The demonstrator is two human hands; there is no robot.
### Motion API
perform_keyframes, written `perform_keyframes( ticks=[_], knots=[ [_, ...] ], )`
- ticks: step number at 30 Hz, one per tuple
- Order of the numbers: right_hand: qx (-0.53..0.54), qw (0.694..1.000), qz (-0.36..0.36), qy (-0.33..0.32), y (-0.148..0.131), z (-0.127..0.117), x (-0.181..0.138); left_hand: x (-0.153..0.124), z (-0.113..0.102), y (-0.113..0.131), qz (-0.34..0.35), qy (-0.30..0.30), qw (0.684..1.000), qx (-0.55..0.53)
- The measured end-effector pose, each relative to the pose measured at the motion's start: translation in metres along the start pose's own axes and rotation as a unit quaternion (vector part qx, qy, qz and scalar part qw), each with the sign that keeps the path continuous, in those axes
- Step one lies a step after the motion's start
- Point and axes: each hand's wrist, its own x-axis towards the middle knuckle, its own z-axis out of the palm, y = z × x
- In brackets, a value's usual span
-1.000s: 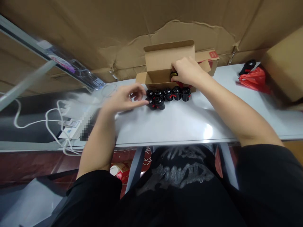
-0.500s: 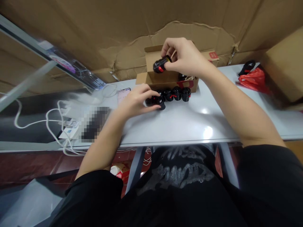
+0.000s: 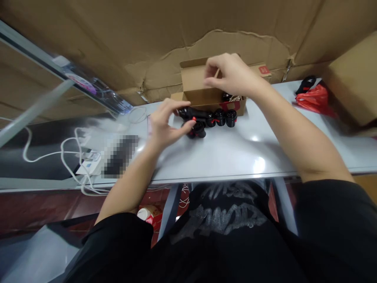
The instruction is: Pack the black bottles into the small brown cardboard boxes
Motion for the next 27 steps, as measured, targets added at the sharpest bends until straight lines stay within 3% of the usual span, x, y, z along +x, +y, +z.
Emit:
perform_keyframes(
  ticks=[2,5,9,13,18,22,27],
  knots=[
    [-0.107,0.993,0.025,0.045,0.029,-0.006,0.006,-0.002,0.005,0.002,0.045,-0.056,0.997,0.031],
    [-0.236,0.967,0.091,-0.009,0.059,0.0,0.011,-0.005,0.015,0.006,0.097,-0.119,0.985,0.081],
    [-0.345,0.932,0.102,-0.046,0.066,0.016,0.016,-0.009,0.023,0.006,0.123,-0.15,0.975,0.107],
    [-0.381,0.916,0.105,-0.07,0.067,0.023,0.02,-0.011,0.028,0.003,0.115,-0.166,0.973,0.114],
    [-0.322,0.939,0.087,-0.087,0.078,0.023,0.023,-0.011,0.033,-0.001,0.106,-0.174,0.971,0.125],
    [-0.264,0.961,0.043,-0.07,0.059,0.011,0.019,-0.01,0.032,0.001,0.099,-0.176,0.971,0.127],
    [-0.264,0.964,-0.012,-0.032,-0.014,-0.021,-0.008,-0.008,0.031,0.004,0.102,-0.177,0.972,0.12]
  ],
)
